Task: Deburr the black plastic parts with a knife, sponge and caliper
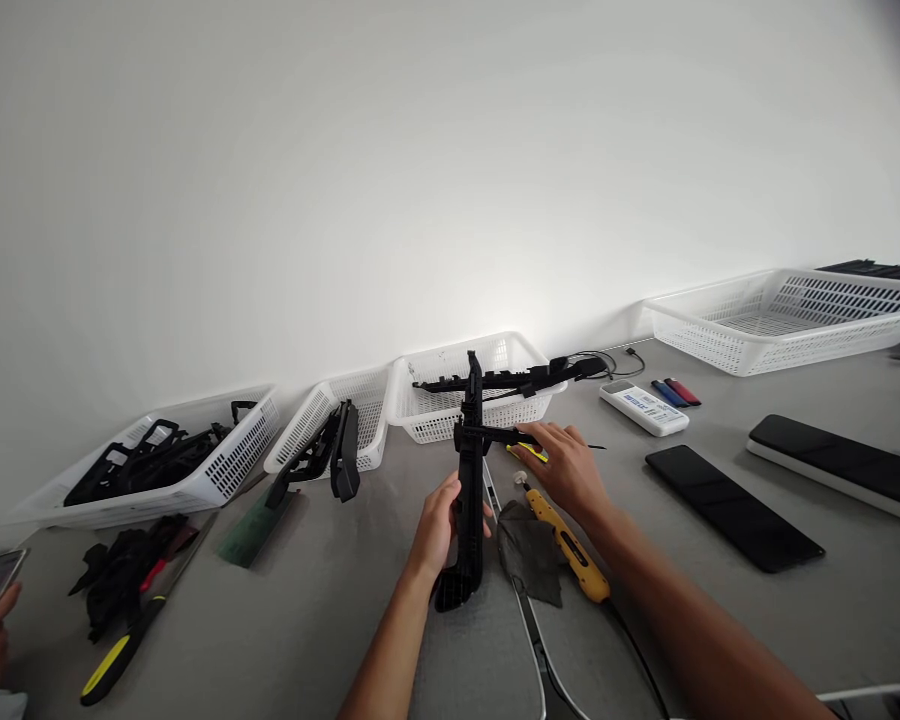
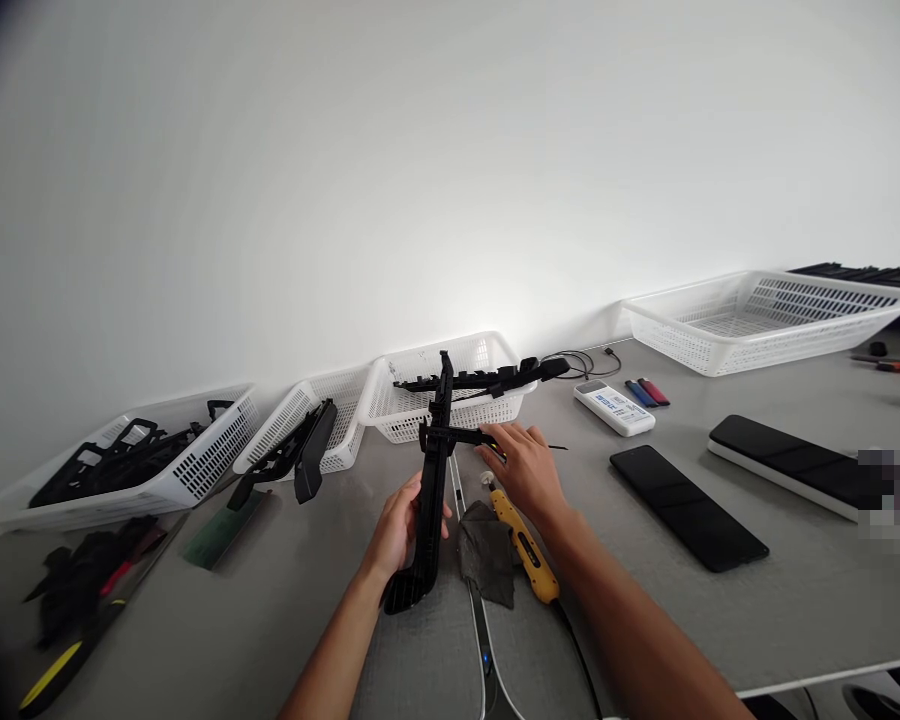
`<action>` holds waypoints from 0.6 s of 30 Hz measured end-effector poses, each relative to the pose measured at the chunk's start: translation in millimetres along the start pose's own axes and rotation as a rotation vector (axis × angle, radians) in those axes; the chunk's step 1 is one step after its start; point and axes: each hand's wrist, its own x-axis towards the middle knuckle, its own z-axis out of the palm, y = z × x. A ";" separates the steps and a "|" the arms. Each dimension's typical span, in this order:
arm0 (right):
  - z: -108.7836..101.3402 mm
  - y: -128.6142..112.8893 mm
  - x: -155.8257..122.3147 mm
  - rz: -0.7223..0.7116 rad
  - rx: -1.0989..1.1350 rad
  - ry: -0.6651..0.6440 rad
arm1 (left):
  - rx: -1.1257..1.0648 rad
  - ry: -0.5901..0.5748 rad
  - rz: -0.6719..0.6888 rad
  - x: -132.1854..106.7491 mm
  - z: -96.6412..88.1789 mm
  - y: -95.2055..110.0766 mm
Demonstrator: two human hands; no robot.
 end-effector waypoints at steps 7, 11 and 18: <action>-0.6 -1.2 -0.4 0.013 0.008 0.002 | -0.003 -0.006 0.002 0.1 -2.4 -2.0; -0.7 -1.3 0.0 0.008 0.004 0.004 | -0.008 -0.008 0.003 -0.1 -2.5 -1.5; -1.0 -1.0 -0.1 0.006 0.001 0.008 | -0.008 0.009 0.001 -0.8 0.0 0.8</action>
